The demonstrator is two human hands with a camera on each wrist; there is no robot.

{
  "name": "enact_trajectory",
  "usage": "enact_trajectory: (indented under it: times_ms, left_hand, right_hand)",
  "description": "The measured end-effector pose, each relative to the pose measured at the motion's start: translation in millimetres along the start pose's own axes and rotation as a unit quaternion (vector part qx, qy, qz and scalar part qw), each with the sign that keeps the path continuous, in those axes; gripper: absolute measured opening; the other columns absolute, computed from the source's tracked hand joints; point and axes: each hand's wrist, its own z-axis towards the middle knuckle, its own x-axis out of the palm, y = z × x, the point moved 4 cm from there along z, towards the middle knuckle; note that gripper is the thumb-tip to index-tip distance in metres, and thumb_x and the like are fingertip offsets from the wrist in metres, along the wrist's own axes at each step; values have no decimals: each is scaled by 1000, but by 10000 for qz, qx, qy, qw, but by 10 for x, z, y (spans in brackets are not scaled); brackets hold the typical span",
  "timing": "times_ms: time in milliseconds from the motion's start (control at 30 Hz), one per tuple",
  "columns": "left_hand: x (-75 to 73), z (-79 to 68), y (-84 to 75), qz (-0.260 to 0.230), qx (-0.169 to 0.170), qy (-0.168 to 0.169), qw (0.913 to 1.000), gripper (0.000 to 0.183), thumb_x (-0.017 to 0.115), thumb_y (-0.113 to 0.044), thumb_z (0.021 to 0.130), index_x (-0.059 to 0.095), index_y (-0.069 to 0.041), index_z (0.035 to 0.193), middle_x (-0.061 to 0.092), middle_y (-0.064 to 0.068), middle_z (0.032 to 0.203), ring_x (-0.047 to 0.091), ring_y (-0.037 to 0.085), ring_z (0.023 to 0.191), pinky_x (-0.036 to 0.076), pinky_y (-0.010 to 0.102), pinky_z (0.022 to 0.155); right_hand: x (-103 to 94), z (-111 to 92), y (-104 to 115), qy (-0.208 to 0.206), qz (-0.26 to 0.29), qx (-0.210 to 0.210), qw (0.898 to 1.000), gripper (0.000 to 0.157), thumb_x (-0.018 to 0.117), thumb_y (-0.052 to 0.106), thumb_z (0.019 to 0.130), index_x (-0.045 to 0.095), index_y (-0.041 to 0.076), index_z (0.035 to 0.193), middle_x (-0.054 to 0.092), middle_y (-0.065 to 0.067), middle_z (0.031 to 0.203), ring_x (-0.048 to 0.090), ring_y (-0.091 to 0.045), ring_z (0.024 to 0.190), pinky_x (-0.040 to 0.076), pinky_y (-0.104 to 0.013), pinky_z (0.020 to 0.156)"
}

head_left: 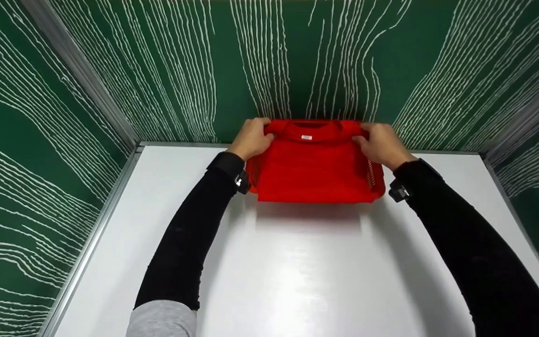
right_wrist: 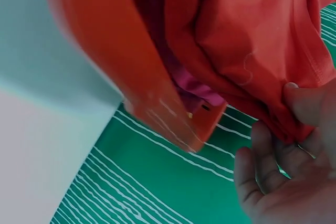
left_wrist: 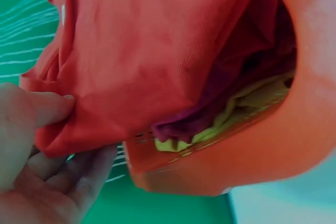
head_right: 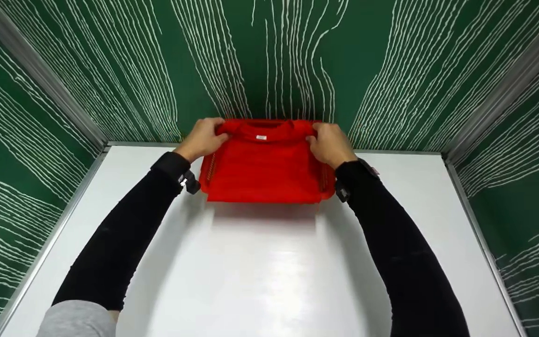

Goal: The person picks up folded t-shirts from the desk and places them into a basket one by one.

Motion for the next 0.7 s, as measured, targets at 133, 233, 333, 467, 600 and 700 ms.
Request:
enact_trajectory:
  times_ms: [133,233,333,467,600,700]
  left_hand:
    - [117,35,64,-9,-291,206,9994,45,62,-14,109,62,-2,153,62,18,159,59,29,147,46,40,125]
    - [176,59,100,-68,-421,264,9987,39,63,-14,109,66,-4,147,66,15,153,62,28,138,49,39,119]
    - [209,88,128,-104,-508,241,9984,39,63,-15,110,67,-5,147,67,15,152,63,27,136,50,38,117]
    - [242,122,146,-114,-627,272,9976,45,60,-17,111,61,-4,154,63,16,158,61,28,144,49,39,122]
    - [250,153,131,-161,-729,275,9968,49,56,-17,113,55,-3,160,59,17,163,57,29,151,46,40,126]
    - [241,186,112,-195,-784,202,9965,50,55,-16,113,53,-3,161,57,17,165,55,29,152,45,40,127]
  right_hand:
    - [87,13,-51,327,-144,84,9993,25,64,11,109,70,-10,121,69,-24,100,62,-38,92,49,-49,85]
    - [133,36,-80,507,-98,216,9984,34,62,11,109,66,-14,132,71,-32,114,64,-42,101,52,-52,90]
    - [170,72,-97,607,-35,336,9976,42,60,10,109,61,-16,141,69,-39,131,65,-47,114,53,-57,102]
    - [218,113,-115,711,26,485,9963,43,59,10,109,59,-16,144,65,-40,139,63,-51,127,50,-63,113]
    - [215,146,-119,621,38,506,9968,38,58,9,109,62,-15,138,66,-40,136,63,-53,129,49,-64,113]
    - [182,170,-101,481,25,482,9977,40,58,9,108,62,-16,139,65,-42,138,62,-55,132,49,-64,114]
